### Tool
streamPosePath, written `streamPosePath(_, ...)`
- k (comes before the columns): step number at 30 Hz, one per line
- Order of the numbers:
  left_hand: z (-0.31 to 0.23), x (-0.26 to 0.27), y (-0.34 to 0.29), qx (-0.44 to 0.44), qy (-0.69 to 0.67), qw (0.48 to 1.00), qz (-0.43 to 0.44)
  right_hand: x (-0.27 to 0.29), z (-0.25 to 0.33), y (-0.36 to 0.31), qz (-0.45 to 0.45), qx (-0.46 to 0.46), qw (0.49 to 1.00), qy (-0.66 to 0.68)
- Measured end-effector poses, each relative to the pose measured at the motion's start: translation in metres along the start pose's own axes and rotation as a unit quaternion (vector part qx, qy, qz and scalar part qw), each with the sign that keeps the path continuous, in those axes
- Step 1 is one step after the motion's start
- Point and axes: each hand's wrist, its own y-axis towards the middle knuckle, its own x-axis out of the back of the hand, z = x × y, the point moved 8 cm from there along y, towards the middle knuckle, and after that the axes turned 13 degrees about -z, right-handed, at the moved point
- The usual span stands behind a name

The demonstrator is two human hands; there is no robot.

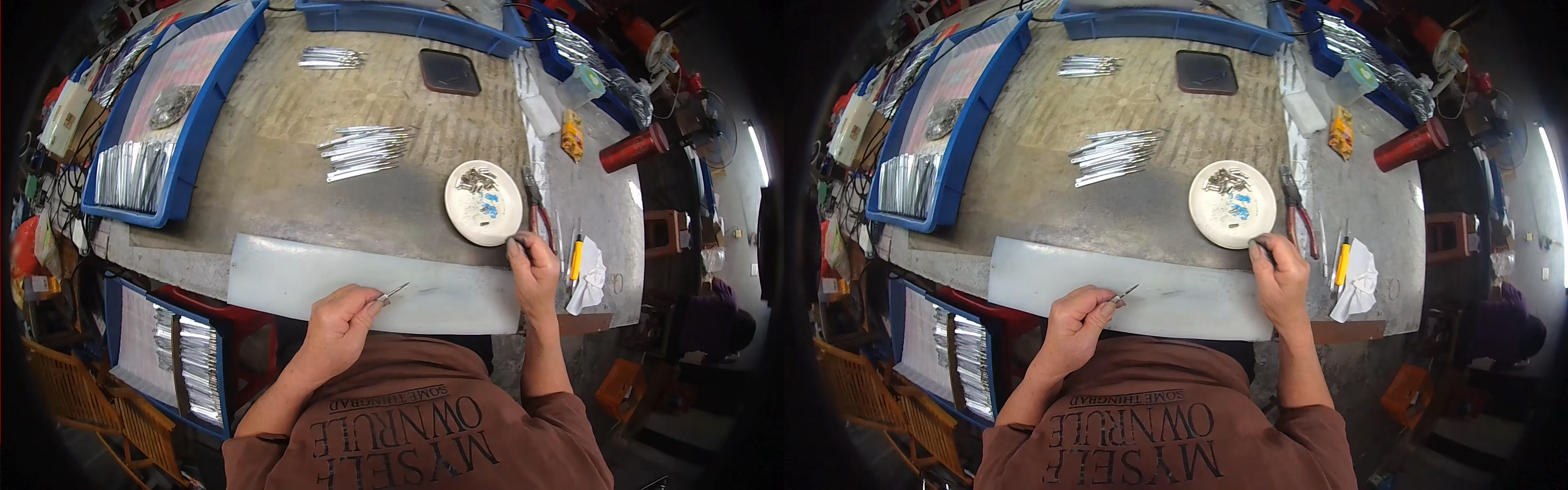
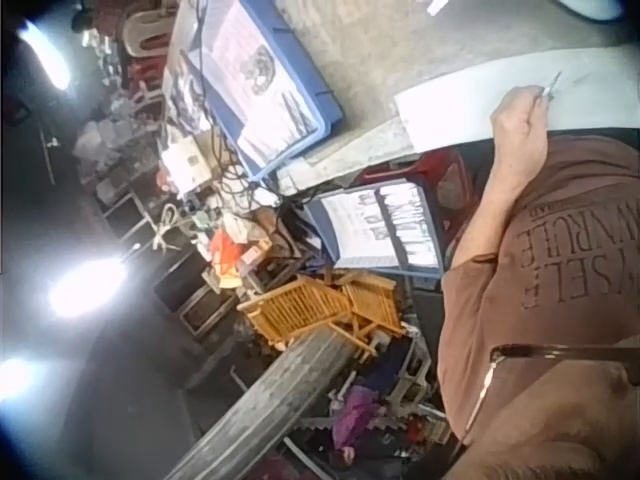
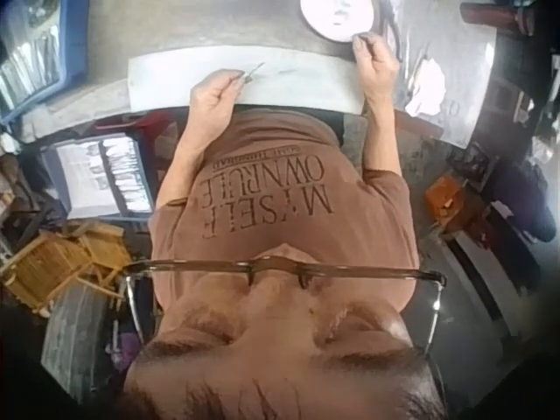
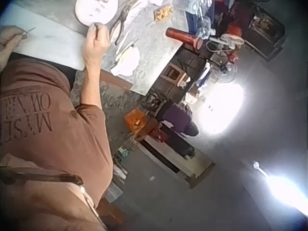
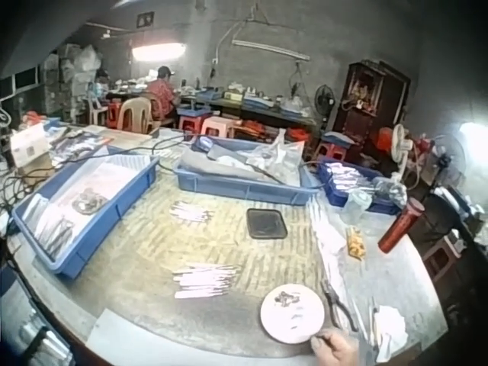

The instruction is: The person assembles small metal components by hand, fitting them together and placing the assembled pieces into organized plastic trays.

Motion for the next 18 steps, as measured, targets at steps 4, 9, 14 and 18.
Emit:
streamPosePath(4,0.002,-0.004,-0.002,0.005,0.000,1.000,0.009,-0.018,0.009,0.015,0.062,0.133,0.986,-0.083)
streamPosePath(9,0.003,-0.008,-0.004,0.011,-0.001,1.000,0.019,-0.038,0.005,0.025,0.133,0.199,0.959,-0.152)
streamPosePath(14,0.001,-0.012,-0.004,0.009,-0.007,1.000,0.020,-0.052,-0.004,0.028,0.215,0.203,0.926,-0.233)
streamPosePath(18,0.002,-0.015,-0.005,0.012,-0.001,1.000,0.024,-0.061,-0.005,0.027,0.252,0.228,0.908,-0.244)
